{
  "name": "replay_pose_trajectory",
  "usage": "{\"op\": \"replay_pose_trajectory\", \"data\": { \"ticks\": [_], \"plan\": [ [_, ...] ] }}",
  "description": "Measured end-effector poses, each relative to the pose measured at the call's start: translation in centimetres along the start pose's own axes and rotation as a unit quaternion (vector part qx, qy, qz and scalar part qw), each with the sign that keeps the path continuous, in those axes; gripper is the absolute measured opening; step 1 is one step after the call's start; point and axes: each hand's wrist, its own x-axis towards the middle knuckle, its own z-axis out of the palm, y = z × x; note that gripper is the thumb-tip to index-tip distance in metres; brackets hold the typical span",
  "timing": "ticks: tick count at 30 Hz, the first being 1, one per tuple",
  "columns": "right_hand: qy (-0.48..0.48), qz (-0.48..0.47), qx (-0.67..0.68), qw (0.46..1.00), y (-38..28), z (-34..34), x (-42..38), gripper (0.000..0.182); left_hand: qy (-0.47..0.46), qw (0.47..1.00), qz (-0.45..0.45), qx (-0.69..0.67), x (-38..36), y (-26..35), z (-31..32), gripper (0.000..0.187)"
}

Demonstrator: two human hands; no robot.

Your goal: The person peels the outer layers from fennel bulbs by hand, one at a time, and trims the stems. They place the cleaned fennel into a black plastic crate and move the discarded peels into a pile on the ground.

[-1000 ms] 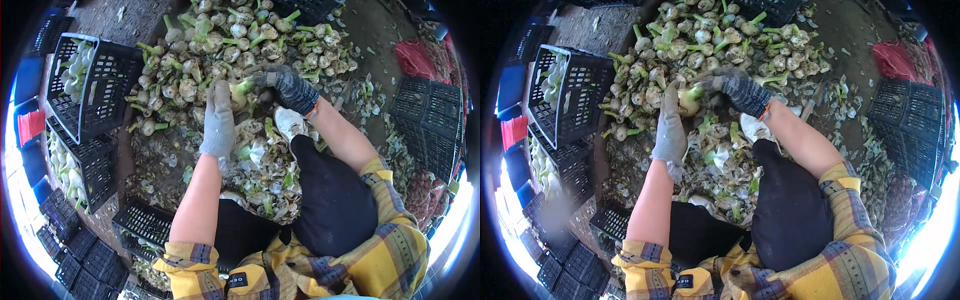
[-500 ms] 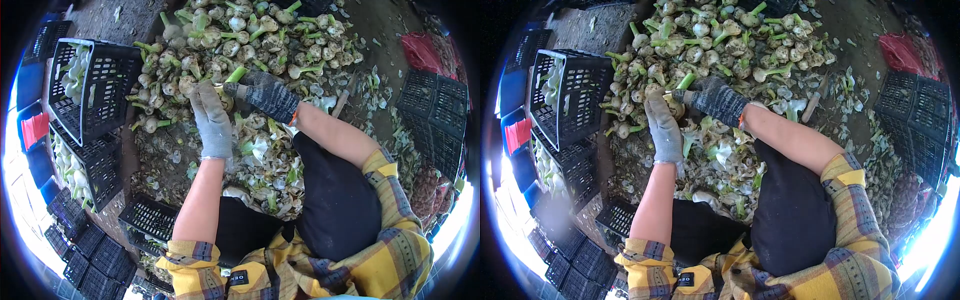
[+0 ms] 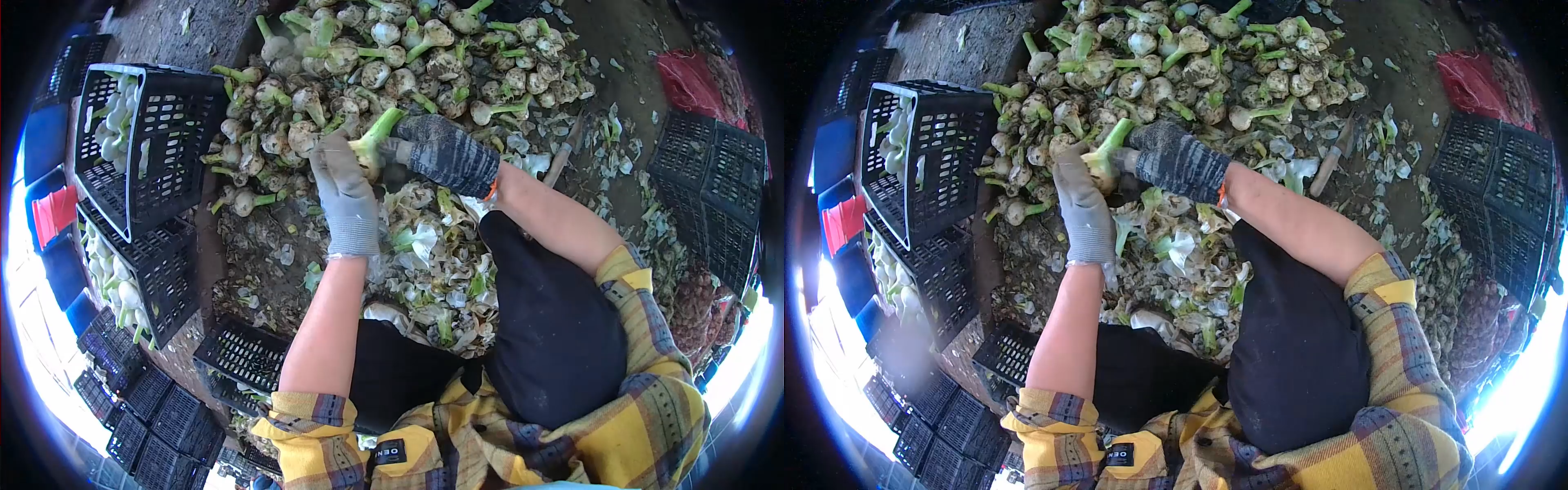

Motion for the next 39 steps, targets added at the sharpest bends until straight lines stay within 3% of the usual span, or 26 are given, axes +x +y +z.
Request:
{"op": "replay_pose_trajectory", "data": {
  "ticks": [3,4,6,7,9,10,12,13,14,16,17,18,20,21,24,27,30,31,34,35,39],
  "plan": [
    [0.01,-0.059,-0.121,0.991,-0.6,-0.4,-0.1,0.022,-0.003,0.999,0.018,0.029,0.3,-0.2,-0.2,0.042],
    [0.023,-0.01,-0.045,0.999,-0.9,-0.3,0.0,0.021,-0.012,0.999,0.024,0.045,0.5,-0.2,-0.3,0.043],
    [0.048,0.088,0.106,0.989,-1.7,0.1,0.0,0.02,-0.06,0.988,-0.138,-0.044,0.6,1.2,-0.8,0.045],
    [0.056,0.091,0.071,0.992,-1.9,-0.1,0.0,0.02,-0.083,0.969,-0.217,-0.088,0.6,2.1,-0.8,0.046],
    [0.071,0.099,0.004,0.993,-2.2,-0.2,0.0,0.019,-0.103,0.952,-0.263,-0.116,0.6,3.3,-0.8,0.045],
    [0.076,0.134,0.07,0.986,-1.9,0.0,0.0,0.018,-0.113,0.943,-0.286,-0.13,0.6,3.5,-0.8,0.045],
    [0.086,0.203,0.199,0.955,-0.8,0.7,0.0,0.018,-0.097,0.988,-0.116,-0.017,0.6,1.3,-0.1,0.047],
    [0.094,0.164,0.154,0.97,-0.4,0.7,0.0,0.017,-0.087,0.995,-0.028,0.04,0.7,0.2,0.1,0.048],
    [0.101,0.125,0.108,0.981,-0.2,0.5,0.0,0.017,-0.087,0.996,-0.031,0.014,0.6,0.5,0.2,0.049],
    [0.12,0.138,0.146,0.972,-0.2,0.5,-0.2,0.017,-0.088,0.995,-0.037,-0.037,0.6,0.9,0.3,0.052],
    [0.131,0.19,0.228,0.946,-1.2,0.5,-0.1,0.017,-0.057,0.983,-0.17,-0.047,0.3,3.9,0.5,0.045],
    [0.139,0.24,0.309,0.91,-1.8,0.5,0.0,0.017,-0.086,0.965,-0.227,-0.094,0.5,3.5,0.1,0.046],
    [0.135,0.16,0.208,0.955,-0.5,0.7,0.1,0.018,-0.143,0.912,-0.337,-0.187,1.3,2.6,-1.0,0.052],
    [0.132,0.119,0.157,0.971,-0.1,0.8,0.2,0.019,-0.115,0.931,-0.312,-0.15,1.1,2.4,-0.5,0.057],
    [0.092,0.278,0.303,0.907,-2.3,0.0,0.1,0.021,-0.112,0.932,-0.314,-0.143,1.0,2.0,-0.4,0.053],
    [0.081,0.274,0.436,0.853,-1.7,0.0,-0.1,0.025,-0.114,0.921,-0.333,-0.167,1.4,2.3,-1.0,0.051],
    [0.103,0.215,0.285,0.928,-2.7,0.3,0.6,0.033,-0.108,0.935,-0.3,-0.156,1.5,2.0,-1.2,0.052],
    [0.059,0.248,0.236,0.938,-3.1,0.0,0.8,0.041,-0.092,0.944,-0.288,-0.129,1.3,1.9,-1.0,0.051],
    [0.056,0.172,0.234,0.955,-1.4,1.0,0.5,0.042,-0.07,0.96,-0.262,-0.074,1.0,2.1,-0.7,0.05],
    [0.057,0.152,0.174,0.971,-1.5,0.8,0.5,0.04,-0.078,0.959,-0.263,-0.073,0.9,2.1,-0.8,0.05],
    [0.013,0.171,0.168,0.971,-2.1,0.2,0.1,0.039,-0.078,0.95,-0.291,-0.078,0.7,2.4,-0.9,0.052]
  ]
}}
